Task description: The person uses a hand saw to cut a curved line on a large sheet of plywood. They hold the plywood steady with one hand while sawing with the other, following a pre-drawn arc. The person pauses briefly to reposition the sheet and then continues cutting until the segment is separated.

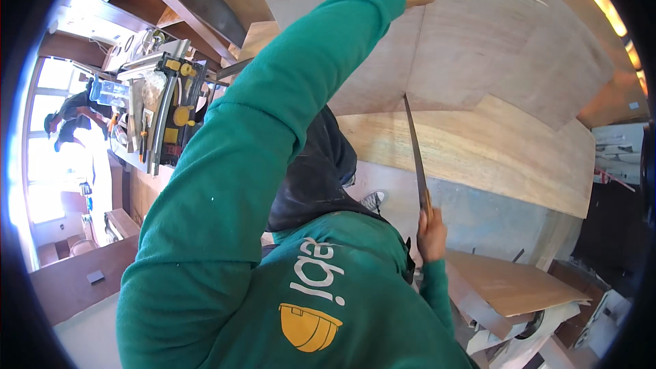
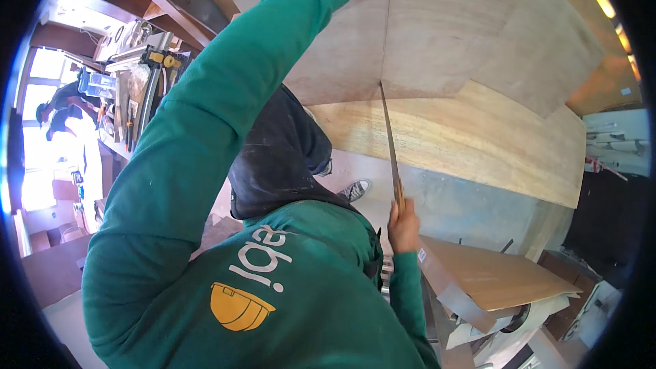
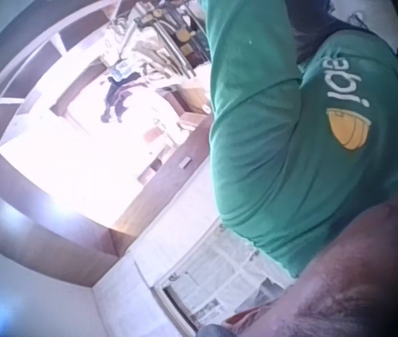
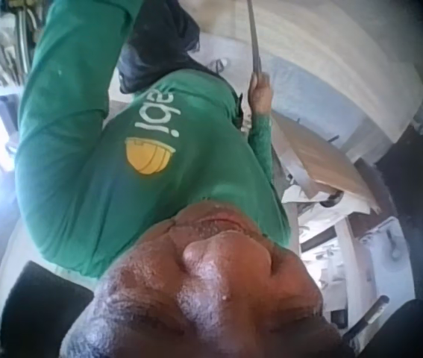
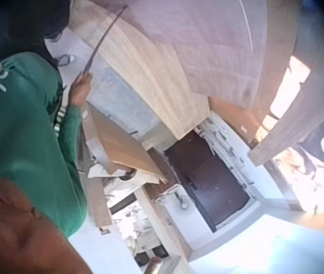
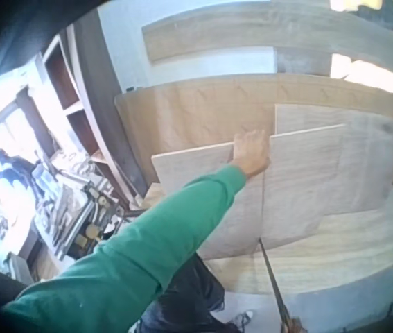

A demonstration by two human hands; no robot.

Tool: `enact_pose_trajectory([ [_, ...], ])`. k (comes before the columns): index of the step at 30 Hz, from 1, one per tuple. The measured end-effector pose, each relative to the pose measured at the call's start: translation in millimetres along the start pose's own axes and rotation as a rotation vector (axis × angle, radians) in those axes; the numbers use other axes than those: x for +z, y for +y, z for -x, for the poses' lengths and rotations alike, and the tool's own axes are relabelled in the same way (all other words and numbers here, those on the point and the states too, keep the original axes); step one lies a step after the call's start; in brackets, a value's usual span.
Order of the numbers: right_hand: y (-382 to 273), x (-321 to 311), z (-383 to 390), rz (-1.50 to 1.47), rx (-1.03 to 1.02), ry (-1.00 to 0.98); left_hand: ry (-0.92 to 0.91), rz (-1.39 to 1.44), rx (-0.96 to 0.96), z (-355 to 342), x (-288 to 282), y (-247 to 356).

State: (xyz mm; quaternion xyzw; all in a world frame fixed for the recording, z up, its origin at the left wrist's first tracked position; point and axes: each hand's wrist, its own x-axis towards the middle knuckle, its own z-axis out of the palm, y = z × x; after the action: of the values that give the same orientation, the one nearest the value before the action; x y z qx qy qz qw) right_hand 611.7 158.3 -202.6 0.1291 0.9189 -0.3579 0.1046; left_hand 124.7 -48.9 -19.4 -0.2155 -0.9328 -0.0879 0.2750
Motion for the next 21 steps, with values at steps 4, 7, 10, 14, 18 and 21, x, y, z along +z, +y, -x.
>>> enact_pose_trajectory([
  [4,-12,-10,4,-0.049,0.050,-0.047,-0.174,-0.037,-0.095,-3,-19,14],
  [7,-6,55,-97,-0.039,-0.099,0.063,0.316,-0.173,0.046,-2,13,-1],
  [10,-21,77,-156,-0.093,-0.153,0.141,0.288,-0.101,0.096,-6,26,3],
  [14,-24,45,-117,-0.034,-0.104,0.075,-0.047,-0.037,0.008,-7,-8,11],
  [18,-1,-9,-6,-0.006,-0.032,0.001,0.236,-0.062,0.063,8,24,-8],
  [21,-1,-21,13,-0.053,0.051,-0.031,0.198,-0.106,0.067,1,20,2],
])
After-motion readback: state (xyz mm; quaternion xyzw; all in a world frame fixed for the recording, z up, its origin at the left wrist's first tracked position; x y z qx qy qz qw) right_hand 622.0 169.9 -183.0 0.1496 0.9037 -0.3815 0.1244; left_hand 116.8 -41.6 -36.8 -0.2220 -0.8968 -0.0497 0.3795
